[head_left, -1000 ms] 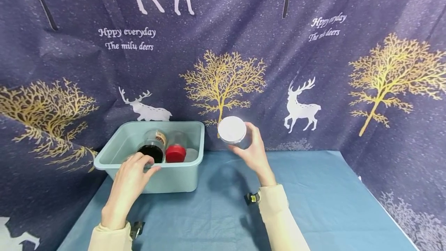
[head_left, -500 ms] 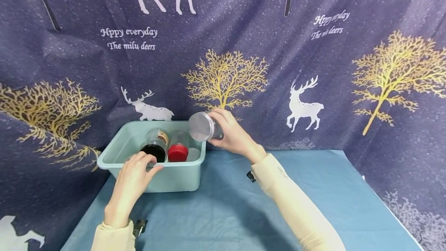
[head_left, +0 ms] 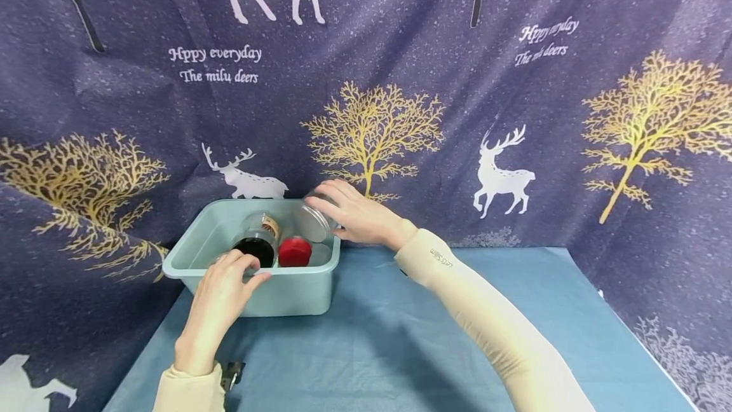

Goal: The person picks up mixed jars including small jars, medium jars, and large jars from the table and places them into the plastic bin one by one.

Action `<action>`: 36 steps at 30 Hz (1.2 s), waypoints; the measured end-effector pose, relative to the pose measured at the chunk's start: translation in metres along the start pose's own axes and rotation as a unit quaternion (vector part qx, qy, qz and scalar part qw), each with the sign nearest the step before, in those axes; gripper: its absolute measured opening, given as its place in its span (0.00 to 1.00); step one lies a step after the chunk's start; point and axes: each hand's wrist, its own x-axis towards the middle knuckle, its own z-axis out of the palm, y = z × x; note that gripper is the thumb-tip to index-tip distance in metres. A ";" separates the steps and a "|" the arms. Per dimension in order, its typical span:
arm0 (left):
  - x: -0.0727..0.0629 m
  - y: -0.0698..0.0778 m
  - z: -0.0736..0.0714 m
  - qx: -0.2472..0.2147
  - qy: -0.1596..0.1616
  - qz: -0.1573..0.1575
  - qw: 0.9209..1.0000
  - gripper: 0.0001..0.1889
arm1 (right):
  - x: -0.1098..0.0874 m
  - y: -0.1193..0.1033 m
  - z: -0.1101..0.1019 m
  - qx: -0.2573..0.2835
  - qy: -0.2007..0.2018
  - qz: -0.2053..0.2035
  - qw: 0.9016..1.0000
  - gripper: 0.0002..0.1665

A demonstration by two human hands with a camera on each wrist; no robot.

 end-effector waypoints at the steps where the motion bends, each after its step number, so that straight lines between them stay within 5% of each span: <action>1: 0.000 0.000 0.000 -0.001 0.001 0.001 1.000 0.14 | 0.002 0.000 0.001 -0.006 -0.001 -0.006 1.000 0.38; 8: -0.001 0.000 0.004 0.002 0.003 0.007 1.000 0.13 | 0.004 0.000 0.015 -0.029 -0.029 -0.041 0.998 0.35; 19: 0.000 0.001 0.010 -0.004 -0.007 0.002 1.000 0.14 | -0.017 0.003 0.025 -0.081 -0.071 0.016 0.994 0.44; 24: -0.001 0.001 0.007 -0.002 -0.014 -0.010 1.000 0.14 | -0.020 0.006 0.025 -0.073 -0.066 0.041 0.994 0.50; 36: 0.001 0.002 0.000 -0.004 -0.017 -0.018 1.000 0.15 | -0.019 -0.011 0.017 0.001 0.000 0.135 0.991 0.40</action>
